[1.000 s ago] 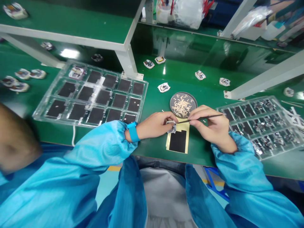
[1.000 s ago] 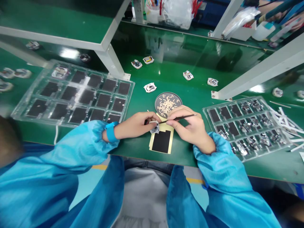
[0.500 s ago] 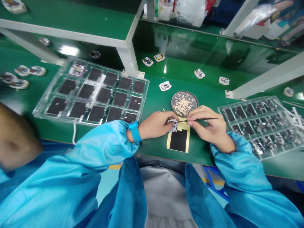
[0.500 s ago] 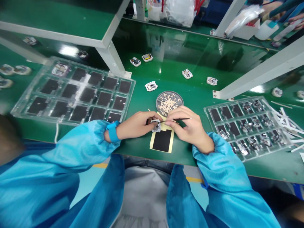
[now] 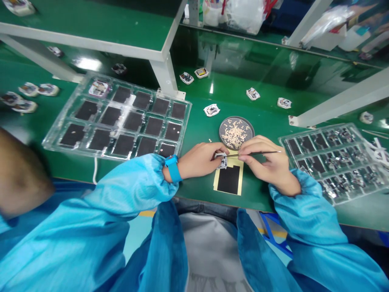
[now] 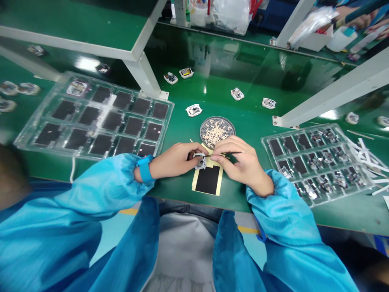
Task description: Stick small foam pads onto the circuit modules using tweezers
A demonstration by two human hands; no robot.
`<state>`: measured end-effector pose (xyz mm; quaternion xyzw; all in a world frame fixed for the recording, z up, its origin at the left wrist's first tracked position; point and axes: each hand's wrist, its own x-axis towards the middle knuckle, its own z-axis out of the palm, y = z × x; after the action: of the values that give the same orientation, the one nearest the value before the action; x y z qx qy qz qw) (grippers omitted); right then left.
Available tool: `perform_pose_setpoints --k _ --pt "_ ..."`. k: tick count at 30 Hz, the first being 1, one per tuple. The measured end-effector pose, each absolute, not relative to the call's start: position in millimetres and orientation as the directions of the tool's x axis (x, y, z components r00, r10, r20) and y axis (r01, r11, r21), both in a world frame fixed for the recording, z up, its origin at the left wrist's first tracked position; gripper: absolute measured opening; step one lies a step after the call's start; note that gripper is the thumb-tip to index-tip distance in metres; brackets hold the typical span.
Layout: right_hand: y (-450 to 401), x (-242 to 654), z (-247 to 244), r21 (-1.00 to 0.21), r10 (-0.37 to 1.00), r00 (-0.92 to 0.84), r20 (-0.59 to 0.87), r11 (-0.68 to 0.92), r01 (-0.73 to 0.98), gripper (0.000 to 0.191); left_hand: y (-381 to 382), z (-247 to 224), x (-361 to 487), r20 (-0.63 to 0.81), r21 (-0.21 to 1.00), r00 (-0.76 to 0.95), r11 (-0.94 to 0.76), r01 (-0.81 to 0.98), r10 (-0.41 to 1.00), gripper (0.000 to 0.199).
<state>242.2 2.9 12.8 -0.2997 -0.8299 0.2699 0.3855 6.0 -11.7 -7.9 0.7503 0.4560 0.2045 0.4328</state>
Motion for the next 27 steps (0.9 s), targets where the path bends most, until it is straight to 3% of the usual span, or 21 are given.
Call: perform_pose_setpoints --k 13,27 --pt "-4.9 235.2 18.1 -0.575 0.636 -0.588 0.5 0.751 0.324 0.022 -12.0 -8.5 5.5 -0.094 0.839 0.504 -0.204 0.504 0.858 0.033" --pt "-8.1 235.3 19.4 -0.563 0.639 -0.61 0.469 0.748 0.351 0.027 -10.8 -6.2 4.8 -0.096 0.843 0.52 -0.209 0.496 0.849 0.037"
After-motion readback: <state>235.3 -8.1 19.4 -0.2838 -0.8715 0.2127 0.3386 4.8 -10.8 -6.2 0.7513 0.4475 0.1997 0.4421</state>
